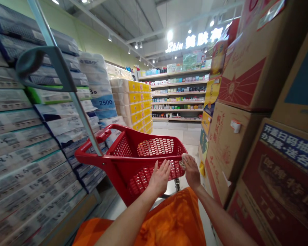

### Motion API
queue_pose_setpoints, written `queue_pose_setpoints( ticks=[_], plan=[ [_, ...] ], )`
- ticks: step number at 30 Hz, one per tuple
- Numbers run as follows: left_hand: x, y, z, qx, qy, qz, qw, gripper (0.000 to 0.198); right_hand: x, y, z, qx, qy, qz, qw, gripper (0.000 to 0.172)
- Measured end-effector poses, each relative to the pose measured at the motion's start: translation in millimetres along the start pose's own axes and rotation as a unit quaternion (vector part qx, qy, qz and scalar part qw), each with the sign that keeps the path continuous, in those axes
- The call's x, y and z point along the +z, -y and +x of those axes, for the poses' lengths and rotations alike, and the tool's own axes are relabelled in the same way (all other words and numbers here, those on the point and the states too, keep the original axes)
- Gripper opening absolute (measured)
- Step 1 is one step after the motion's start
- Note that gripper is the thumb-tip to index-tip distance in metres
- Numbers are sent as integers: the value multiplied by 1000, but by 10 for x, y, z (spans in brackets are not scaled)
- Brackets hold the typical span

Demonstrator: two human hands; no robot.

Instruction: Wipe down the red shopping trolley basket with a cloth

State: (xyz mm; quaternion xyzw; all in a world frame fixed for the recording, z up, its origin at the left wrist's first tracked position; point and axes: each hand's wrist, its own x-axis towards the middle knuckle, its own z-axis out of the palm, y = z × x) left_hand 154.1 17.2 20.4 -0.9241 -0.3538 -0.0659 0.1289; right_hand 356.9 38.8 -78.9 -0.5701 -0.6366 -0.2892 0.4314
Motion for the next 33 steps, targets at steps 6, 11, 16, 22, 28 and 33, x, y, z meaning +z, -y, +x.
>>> queue_pose_setpoints(
  ticks=[6,11,16,22,28,33],
  plan=[
    [12,20,-6,0,9,9,1000,61,29,-136,-297,3,34,-18,999,40],
    [-4,101,-22,-13,5,29,999,58,-6,-191,89,75,5,-8,997,41],
    [-79,300,-153,-55,-7,42,998,62,113,-203,-235,146,85,16,986,43],
    [-269,772,-450,-185,-32,97,977,64,-47,-107,235,206,-16,27,978,43],
    [-363,930,-596,-244,23,108,964,65,37,879,720,55,143,72,986,38],
    [-438,972,-699,-261,18,103,960,63,-45,855,688,24,202,14,979,43]
  ],
)
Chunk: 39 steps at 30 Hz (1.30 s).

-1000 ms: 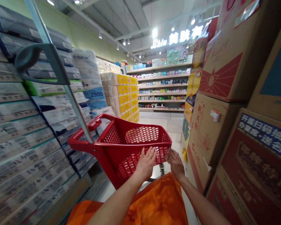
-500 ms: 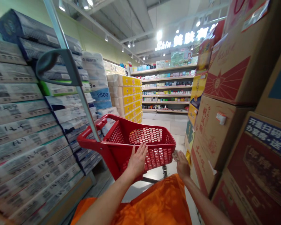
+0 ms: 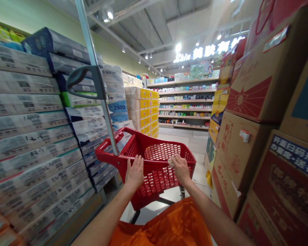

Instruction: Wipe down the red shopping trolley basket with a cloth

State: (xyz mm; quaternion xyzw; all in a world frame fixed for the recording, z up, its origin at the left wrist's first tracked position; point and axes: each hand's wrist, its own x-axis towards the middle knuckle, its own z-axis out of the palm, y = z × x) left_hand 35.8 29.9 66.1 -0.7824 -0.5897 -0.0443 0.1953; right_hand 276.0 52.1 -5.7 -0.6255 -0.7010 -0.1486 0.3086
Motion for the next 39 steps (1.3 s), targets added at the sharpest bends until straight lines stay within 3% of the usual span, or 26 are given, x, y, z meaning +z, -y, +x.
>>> queue_pose_setpoints(
  ticks=[3,5,6,9,11,12,16,17,19,22,24,26,30,32,37,39],
  plan=[
    [-34,82,-51,-19,-8,-3,1000,63,-105,-343,-15,172,-18,-49,984,39],
    [-51,95,-75,-24,-5,-5,1000,63,-115,-353,3,200,-20,-54,978,36],
    [-59,90,-84,-30,-2,-4,1000,64,-101,-276,15,169,-13,-49,984,36],
    [-81,68,-108,-39,7,3,999,64,-40,63,37,-10,21,-16,1000,38],
    [-92,72,-130,-31,13,4,999,64,-43,145,36,-71,38,-3,997,42],
    [-96,78,-143,-28,14,2,1000,65,-62,112,35,-56,40,-7,998,44],
    [-102,79,-184,-26,14,-3,1000,65,-152,-158,65,136,21,-46,989,36],
    [-104,70,-189,-28,15,-2,1000,66,-152,-144,82,151,20,-48,987,34],
    [-109,52,-194,-31,16,1,999,66,-109,54,114,103,22,-30,994,33],
    [-104,49,-199,-29,12,3,999,66,-3,528,146,-34,20,31,999,36],
    [-87,67,-207,-27,6,4,1000,66,21,674,150,-91,24,56,994,40],
    [-62,91,-216,-28,4,3,1000,66,-15,569,137,-84,36,49,995,40],
    [-24,102,-227,-30,3,-9,999,66,-148,107,105,92,24,-15,995,33],
    [-23,87,-228,-33,1,-13,999,66,-168,122,105,124,13,-24,992,31],
    [-60,72,-244,-36,6,-3,999,67,-58,744,131,-64,17,48,997,34],
    [-71,85,-255,-31,8,-4,999,67,-44,768,135,-89,23,57,994,39]
  ],
)
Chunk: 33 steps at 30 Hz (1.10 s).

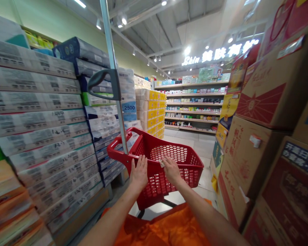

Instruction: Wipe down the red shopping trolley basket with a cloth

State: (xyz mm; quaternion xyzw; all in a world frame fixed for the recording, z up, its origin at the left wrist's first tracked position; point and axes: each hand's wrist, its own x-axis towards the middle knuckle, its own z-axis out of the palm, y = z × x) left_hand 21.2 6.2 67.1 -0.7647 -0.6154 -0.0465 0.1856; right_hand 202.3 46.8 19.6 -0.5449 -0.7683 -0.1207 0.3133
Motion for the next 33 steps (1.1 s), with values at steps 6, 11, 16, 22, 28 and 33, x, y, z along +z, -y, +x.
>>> queue_pose_setpoints(
  ticks=[6,11,16,22,28,33],
  plan=[
    [18,-10,-8,3,-3,-9,1000,68,-183,-554,-120,186,-7,-61,981,30],
    [21,-49,-13,-1,-11,-5,1000,68,-83,-174,-35,54,-12,-17,998,30],
    [33,-23,-27,7,-15,-6,1000,69,-121,-471,-120,78,-3,-33,996,33],
    [23,-68,-26,0,-15,0,1000,70,-272,-963,-263,259,-33,-85,961,31],
    [13,-56,-29,1,-20,11,1000,70,-67,-324,-149,40,-24,-20,999,34],
    [25,-31,-31,1,-22,12,1000,69,-227,-984,-339,186,-34,-61,980,35]
  ],
)
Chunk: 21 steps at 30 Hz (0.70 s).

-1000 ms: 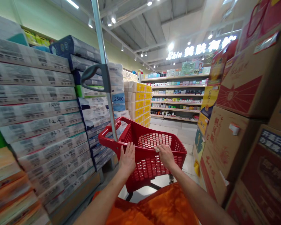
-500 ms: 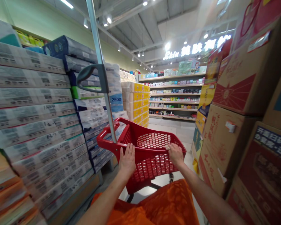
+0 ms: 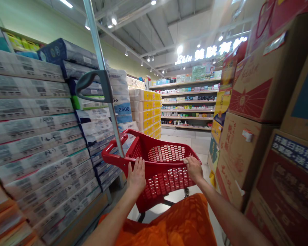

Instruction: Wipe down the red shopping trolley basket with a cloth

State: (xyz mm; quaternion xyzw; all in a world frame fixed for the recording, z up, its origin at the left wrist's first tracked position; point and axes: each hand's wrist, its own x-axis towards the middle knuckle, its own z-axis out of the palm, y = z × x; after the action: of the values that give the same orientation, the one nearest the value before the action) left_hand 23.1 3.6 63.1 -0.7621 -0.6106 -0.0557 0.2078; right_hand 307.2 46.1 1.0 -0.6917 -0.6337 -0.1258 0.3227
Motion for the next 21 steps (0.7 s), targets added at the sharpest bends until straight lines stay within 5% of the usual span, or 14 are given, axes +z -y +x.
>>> queue_pose_setpoints(
  ticks=[2,4,9,11,17,21],
  plan=[
    [-8,-23,2,-6,-3,-3,1000,69,-43,-224,34,71,-9,-14,997,35],
    [-21,-54,5,-9,-2,-8,1000,69,-38,-161,32,78,-8,-17,997,35],
    [-19,-52,9,-6,2,-19,1000,69,104,684,-87,-112,8,39,993,36],
    [-4,-11,1,5,-1,-23,1000,69,115,799,-116,-169,16,54,984,39],
    [-8,17,-21,8,5,-40,999,70,101,543,-72,18,-17,26,999,38],
    [-39,-27,-21,14,3,-59,998,70,222,1194,-128,-122,-32,115,985,38]
  ],
)
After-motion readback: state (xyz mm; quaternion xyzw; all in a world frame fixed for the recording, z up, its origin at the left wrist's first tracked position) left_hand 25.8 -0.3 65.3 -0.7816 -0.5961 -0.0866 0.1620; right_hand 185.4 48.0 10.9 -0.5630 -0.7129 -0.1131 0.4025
